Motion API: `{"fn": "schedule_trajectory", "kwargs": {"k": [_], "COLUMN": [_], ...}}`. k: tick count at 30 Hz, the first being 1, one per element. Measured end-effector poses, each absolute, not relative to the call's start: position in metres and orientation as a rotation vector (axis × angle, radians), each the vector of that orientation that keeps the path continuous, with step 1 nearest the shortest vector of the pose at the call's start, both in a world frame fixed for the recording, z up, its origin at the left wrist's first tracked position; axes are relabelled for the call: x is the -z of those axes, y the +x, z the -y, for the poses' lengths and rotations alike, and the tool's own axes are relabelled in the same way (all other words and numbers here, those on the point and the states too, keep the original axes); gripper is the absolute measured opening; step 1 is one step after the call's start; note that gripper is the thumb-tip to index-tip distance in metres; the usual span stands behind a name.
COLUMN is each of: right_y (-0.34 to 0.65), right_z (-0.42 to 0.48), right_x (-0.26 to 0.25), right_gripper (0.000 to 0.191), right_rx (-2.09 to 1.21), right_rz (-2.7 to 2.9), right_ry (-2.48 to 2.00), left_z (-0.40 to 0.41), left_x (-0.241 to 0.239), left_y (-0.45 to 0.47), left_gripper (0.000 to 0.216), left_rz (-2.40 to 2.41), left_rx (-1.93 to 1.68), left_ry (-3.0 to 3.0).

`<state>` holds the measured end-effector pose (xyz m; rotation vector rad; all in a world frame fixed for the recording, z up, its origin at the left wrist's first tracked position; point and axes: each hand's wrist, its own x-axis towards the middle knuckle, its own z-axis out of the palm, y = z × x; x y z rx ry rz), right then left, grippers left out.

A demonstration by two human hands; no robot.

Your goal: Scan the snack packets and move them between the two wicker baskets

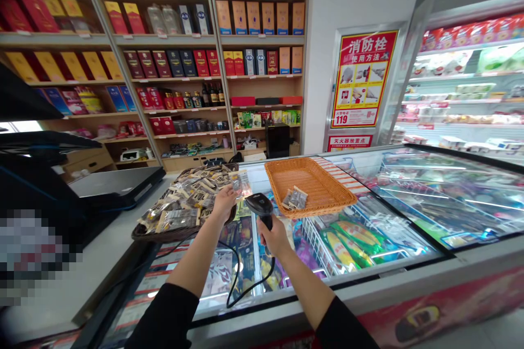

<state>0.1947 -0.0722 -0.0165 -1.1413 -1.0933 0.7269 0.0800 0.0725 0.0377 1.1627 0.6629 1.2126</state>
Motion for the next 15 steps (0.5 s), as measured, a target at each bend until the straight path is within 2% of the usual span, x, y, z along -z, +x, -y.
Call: {"fn": "schedule_trajectory", "kwargs": {"k": [8,15], "right_y": [0.197,0.255], "right_z": [0.075,0.106], "right_x": [0.01,-0.009], "right_gripper": [0.032,0.035], "right_rx": [-0.847,-0.89], "right_rz": [0.979,0.659], "right_ry": [-0.99,-0.681], "left_z": [-0.068,-0.061], "left_x": [-0.042,-0.06], "left_y": [0.08,0.11], "left_gripper": [0.033,0.026], "left_rz": [-0.747,-0.887], "left_rx": [-1.209,-1.248], "left_ry": [1.233,1.736]}}
